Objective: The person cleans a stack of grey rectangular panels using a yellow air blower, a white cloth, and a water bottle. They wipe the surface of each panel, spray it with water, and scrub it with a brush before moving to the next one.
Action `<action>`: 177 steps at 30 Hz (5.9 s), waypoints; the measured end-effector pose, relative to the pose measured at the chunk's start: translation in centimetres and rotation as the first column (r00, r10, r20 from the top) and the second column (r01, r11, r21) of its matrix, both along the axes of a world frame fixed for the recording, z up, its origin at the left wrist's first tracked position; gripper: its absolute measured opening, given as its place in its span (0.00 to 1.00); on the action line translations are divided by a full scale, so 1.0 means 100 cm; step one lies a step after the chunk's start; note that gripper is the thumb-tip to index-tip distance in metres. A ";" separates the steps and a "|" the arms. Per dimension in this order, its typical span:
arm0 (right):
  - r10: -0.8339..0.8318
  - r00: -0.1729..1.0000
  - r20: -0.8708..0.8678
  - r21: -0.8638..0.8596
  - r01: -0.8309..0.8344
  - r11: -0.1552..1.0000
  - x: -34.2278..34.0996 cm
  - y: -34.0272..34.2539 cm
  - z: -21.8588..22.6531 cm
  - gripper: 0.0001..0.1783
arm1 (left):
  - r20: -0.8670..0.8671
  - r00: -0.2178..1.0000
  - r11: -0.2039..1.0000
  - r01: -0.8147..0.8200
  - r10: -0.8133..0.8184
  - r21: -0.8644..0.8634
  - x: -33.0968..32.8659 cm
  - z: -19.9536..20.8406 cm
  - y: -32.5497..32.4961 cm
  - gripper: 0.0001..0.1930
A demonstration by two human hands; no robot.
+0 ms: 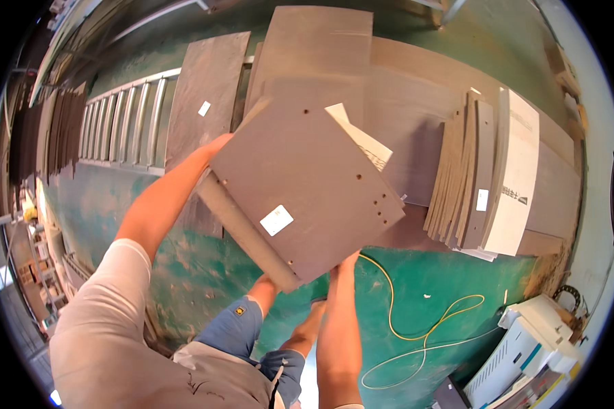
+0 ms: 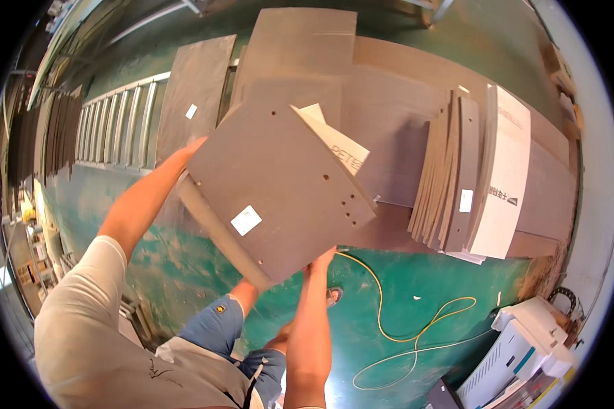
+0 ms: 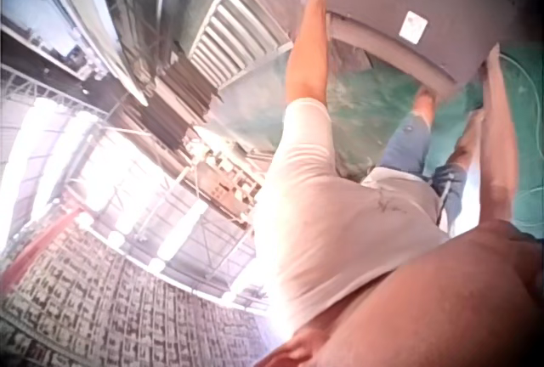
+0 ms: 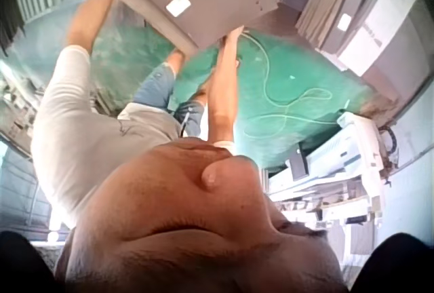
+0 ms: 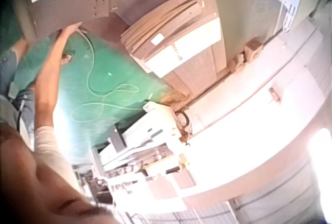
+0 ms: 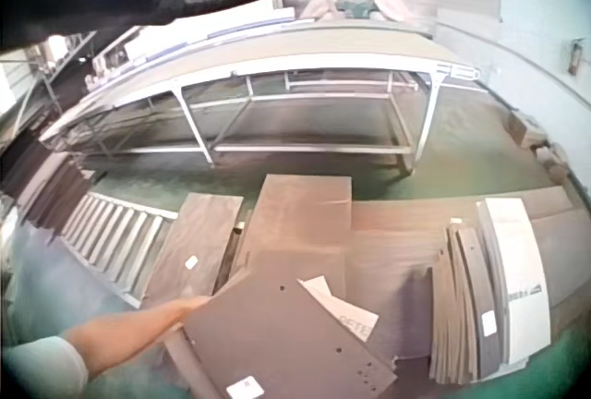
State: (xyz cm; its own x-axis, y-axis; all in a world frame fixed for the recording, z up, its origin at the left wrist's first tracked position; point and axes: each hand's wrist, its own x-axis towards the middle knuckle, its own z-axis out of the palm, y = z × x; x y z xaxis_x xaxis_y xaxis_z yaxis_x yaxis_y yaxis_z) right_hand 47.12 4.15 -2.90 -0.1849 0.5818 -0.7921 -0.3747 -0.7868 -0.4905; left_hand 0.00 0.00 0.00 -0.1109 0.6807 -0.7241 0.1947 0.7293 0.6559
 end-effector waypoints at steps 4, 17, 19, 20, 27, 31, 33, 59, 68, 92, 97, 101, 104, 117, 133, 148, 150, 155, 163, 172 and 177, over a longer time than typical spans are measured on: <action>0.007 0.994 0.111 0.009 -0.008 1.000 -0.015 0.001 0.041 0.18 | 0.085 0.960 0.949 -0.278 0.268 0.147 -0.017 -0.037 -0.080 0.21; -0.019 0.983 0.184 -0.020 0.023 1.000 0.227 -0.100 0.075 0.18 | 0.225 0.821 0.851 -0.517 0.524 -0.095 0.225 0.158 -0.110 0.24; -0.129 0.979 0.157 -0.068 0.141 0.988 0.274 -0.125 0.111 0.18 | 0.260 0.860 0.898 -0.430 0.439 -0.094 0.275 0.204 -0.094 0.24; -0.192 0.971 0.143 -0.081 0.205 0.975 0.296 -0.141 0.127 0.18 | 0.216 0.885 0.911 -0.400 0.413 -0.103 0.305 0.231 -0.083 0.25; -0.518 0.854 0.041 -0.020 0.519 0.855 0.479 -0.188 0.265 0.19 | 0.229 0.963 0.987 -0.155 0.140 0.049 0.518 0.332 -0.042 0.26; -0.693 0.720 0.037 0.234 0.667 0.707 0.617 -0.203 0.357 0.18 | 0.266 0.951 0.979 0.116 -0.158 0.166 0.689 0.366 0.001 0.27; -0.692 0.699 0.182 0.292 0.633 0.717 0.655 -0.197 0.412 0.15 | 0.268 0.928 0.954 0.205 -0.261 0.220 0.744 0.393 0.026 0.27; -0.924 -0.083 0.374 0.234 0.972 0.008 1.319 -0.196 0.395 0.25 | 0.377 0.461 0.559 0.801 -0.803 0.212 1.723 0.371 0.254 0.41; -0.836 -0.346 0.425 0.456 0.880 -0.133 1.474 -0.246 0.356 0.23 | 0.585 0.435 0.622 0.766 -0.685 0.159 1.871 0.335 0.247 0.25; -0.789 0.614 -0.025 0.389 0.733 0.558 1.724 -0.342 0.432 0.27 | -0.693 0.617 0.251 0.786 -0.373 0.565 1.994 0.471 -0.010 0.26; -0.753 0.642 -0.145 0.400 0.734 0.549 1.836 -0.371 0.479 0.31 | -0.445 0.740 0.416 0.660 -0.504 0.626 2.066 0.473 -0.041 0.21; -0.783 0.612 -0.116 0.408 0.748 0.524 1.931 -0.373 0.464 0.29 | -0.506 0.780 0.273 0.610 -0.368 0.744 2.158 0.480 -0.065 0.23; -0.778 0.624 -0.074 0.392 0.736 0.552 1.990 -0.353 0.442 0.25 | -0.539 0.751 0.223 0.640 -0.381 0.735 2.205 0.486 -0.094 0.22; -0.408 0.825 0.390 0.256 0.328 0.909 2.221 -0.224 0.367 0.19 | -0.870 0.312 -0.002 0.941 -0.383 0.338 2.402 0.372 -0.077 0.45; -0.640 0.655 -0.402 0.164 0.739 0.653 2.237 -0.461 0.461 0.34 | -0.907 0.322 0.053 0.946 -0.271 0.319 2.479 0.323 0.010 0.55; -0.344 0.776 0.528 0.006 0.401 0.916 2.196 -0.272 0.562 0.20 | -0.812 0.559 0.045 0.827 -0.171 0.560 2.471 0.324 0.150 0.27; -0.186 0.867 0.463 -0.053 0.236 0.970 2.197 -0.265 0.557 0.20 | -0.811 0.553 0.001 0.827 -0.193 0.563 2.477 0.317 0.195 0.25; -0.151 0.786 0.599 -0.016 0.200 0.980 2.184 -0.226 0.536 0.28 | -0.808 0.543 -0.023 0.827 -0.228 0.562 2.500 0.301 0.238 0.22; -0.013 0.789 0.614 0.151 -0.101 0.983 2.177 -0.179 0.514 0.30 | -0.648 0.732 0.028 0.667 -0.209 0.745 2.453 0.297 0.192 0.16; -0.013 0.905 0.425 0.207 -0.083 0.975 2.150 -0.093 0.483 0.30 | -0.554 0.830 0.344 0.538 -0.061 0.769 2.440 0.302 0.174 0.08; 0.237 0.936 0.259 0.111 -0.272 0.956 2.148 -0.077 0.516 0.32 | -0.523 0.851 0.403 0.463 0.047 0.790 2.445 0.295 0.176 0.07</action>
